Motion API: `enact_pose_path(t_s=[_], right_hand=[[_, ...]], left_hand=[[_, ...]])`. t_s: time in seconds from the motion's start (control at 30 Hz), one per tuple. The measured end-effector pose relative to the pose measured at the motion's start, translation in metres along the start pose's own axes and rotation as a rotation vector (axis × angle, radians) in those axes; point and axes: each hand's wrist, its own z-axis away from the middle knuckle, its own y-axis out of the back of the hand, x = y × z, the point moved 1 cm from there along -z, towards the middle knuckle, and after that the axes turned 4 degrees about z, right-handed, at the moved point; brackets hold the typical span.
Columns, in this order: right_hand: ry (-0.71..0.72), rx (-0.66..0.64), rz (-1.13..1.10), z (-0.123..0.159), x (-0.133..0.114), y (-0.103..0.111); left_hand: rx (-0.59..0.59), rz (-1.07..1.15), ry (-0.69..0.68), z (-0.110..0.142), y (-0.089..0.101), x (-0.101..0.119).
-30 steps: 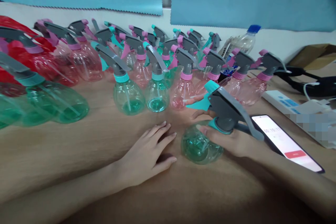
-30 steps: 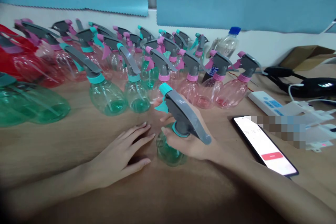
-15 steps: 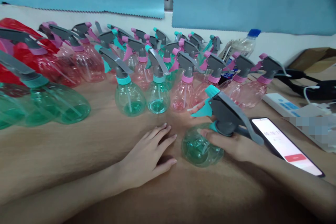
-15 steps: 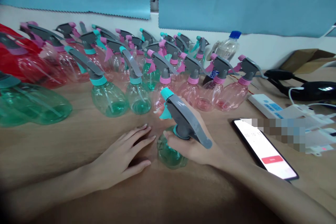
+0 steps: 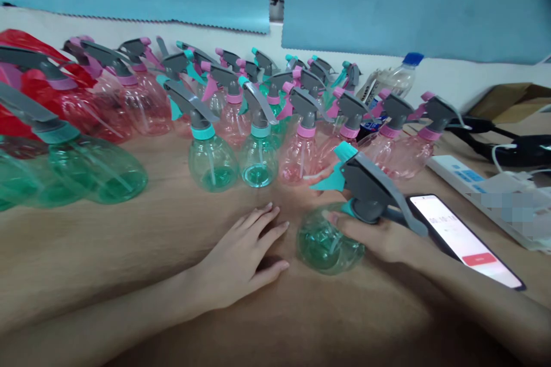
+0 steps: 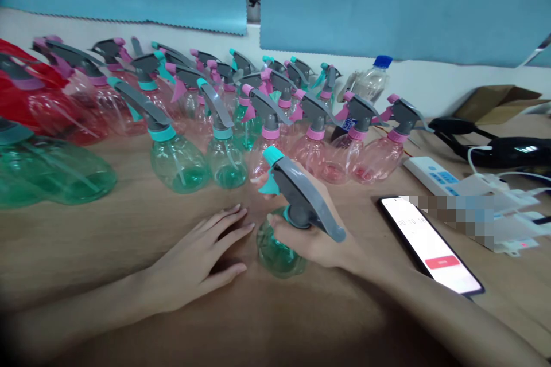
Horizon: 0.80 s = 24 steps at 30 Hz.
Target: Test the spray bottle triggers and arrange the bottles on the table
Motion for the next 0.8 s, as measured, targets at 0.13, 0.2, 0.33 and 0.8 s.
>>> enact_pose_path(t_s=[0.13,0.2,0.33,0.8], right_hand=[[0.041,-0.102,-0.037,-0.0013,0.0004,-0.0004],[0.063,-0.098,-0.009,-0.001,0.0,0.0001],[0.094,-0.066,0.022,0.0005,0.0013,-0.0006],[0.133,-0.117,0.007,-0.0025,-0.0028,-0.0008]], left_hand=[[0.005,0.005,-0.002,0.0002,-0.0003,-0.0002],[0.0,0.011,-0.002,-0.0001,0.0,-0.0001],[-0.006,0.021,0.003,-0.0004,0.001,0.0],[-0.013,0.017,0.011,0.0004,0.0009,0.0006]])
